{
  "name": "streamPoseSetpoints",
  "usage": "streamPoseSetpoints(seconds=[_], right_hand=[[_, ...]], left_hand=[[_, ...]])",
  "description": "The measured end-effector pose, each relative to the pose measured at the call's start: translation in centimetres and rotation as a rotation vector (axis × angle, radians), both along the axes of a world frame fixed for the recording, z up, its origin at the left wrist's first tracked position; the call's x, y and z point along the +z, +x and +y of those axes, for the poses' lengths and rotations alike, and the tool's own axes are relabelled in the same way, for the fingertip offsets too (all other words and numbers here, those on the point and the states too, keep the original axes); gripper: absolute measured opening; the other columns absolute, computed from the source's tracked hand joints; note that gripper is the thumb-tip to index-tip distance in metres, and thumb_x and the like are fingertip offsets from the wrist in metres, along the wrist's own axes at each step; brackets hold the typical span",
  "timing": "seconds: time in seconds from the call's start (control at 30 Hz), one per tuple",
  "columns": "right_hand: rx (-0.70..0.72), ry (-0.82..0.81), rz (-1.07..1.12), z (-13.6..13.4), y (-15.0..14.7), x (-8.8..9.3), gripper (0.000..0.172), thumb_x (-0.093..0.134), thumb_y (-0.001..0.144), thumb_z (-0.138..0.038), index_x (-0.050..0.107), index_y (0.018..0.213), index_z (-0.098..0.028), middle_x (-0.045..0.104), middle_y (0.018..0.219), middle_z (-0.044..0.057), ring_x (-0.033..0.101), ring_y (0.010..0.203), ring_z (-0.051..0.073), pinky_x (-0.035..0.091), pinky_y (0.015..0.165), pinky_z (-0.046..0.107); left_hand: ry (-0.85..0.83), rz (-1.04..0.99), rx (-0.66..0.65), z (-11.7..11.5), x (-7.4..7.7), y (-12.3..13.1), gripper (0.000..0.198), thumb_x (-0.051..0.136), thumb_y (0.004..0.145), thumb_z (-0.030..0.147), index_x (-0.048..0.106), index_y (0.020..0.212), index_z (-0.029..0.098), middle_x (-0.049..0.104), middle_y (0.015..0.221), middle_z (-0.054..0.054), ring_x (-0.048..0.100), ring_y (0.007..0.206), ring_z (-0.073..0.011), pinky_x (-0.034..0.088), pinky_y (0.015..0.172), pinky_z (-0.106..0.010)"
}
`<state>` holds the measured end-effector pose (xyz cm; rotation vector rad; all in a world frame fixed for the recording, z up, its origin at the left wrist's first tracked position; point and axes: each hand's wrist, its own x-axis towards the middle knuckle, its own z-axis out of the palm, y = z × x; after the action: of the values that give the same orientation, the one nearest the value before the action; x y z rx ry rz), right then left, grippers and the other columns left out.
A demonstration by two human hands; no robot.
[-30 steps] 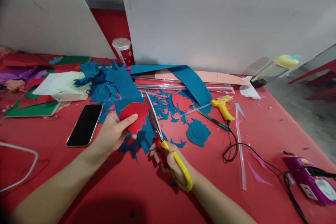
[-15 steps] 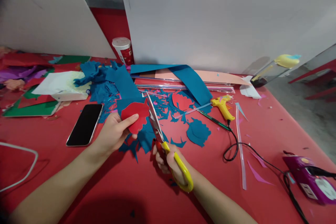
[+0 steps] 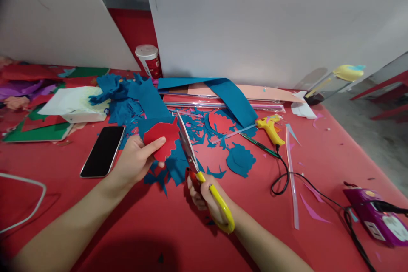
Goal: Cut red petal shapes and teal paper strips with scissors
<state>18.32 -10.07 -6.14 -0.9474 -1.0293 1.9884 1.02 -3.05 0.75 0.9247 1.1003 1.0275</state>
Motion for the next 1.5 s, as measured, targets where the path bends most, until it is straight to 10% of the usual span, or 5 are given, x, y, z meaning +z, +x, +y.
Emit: streamPoseSetpoints(seconds=[1.5], right_hand=[[0.017,-0.248,-0.082,-0.2,0.4,-1.0,0.063,0.035,0.057,-0.080,0.045,0.073,-0.020,0.017,0.049,-0.009,0.007,0.038,0.004,0.003,0.034,0.020]], left_hand=[[0.023,0.091,-0.116,0.7,0.4,-1.5,0.026,0.062,0.068,0.029,0.055,0.049,0.012,0.057,0.043,0.000,0.051,0.034,-0.0085,0.043,0.036,-0.018]])
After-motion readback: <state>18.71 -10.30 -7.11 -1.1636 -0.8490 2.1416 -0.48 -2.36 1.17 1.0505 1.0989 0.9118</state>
